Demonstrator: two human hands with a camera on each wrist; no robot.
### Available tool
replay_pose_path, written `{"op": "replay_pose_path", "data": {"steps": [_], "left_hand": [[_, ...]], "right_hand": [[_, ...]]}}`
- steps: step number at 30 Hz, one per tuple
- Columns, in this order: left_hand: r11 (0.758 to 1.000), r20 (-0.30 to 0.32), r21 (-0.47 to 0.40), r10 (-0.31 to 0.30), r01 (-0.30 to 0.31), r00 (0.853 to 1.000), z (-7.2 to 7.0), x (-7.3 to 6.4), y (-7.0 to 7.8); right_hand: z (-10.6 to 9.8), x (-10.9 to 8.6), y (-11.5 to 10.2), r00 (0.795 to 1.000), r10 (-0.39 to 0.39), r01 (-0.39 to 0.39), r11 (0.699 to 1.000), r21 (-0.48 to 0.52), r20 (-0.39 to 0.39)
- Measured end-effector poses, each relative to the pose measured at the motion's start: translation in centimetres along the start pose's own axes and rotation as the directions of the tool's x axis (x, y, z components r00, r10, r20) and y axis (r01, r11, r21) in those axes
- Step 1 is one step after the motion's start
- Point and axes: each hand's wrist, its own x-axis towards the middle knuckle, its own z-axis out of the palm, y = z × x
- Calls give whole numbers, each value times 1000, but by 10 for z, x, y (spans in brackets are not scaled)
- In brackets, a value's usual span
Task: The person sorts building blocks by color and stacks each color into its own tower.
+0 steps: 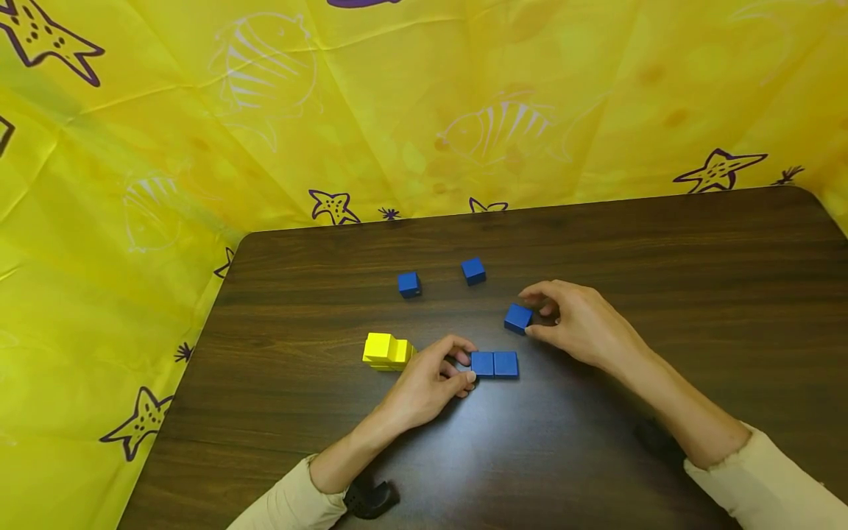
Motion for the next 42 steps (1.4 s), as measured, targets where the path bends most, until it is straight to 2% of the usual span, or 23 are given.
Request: {"op": "replay_pose_path", "data": {"steps": [11,19,29,42], "left_hand": [[1000,-4,7,15,-15,1000,0,0,-1],[999,-9,26,24,-24,1000,0,1,-2],[999,-5,26,30,-29,1000,0,1,-2],[999,-2,30,19,-19,1000,-1,0,0]], "right_hand": [[0,2,3,1000,-13,13,1000,9,25],[2,6,5,998,10,-12,999,34,65],[5,9,3,995,25,-26,1000,11,96],[6,11,4,995,9,-12,1000,24,98]]}}
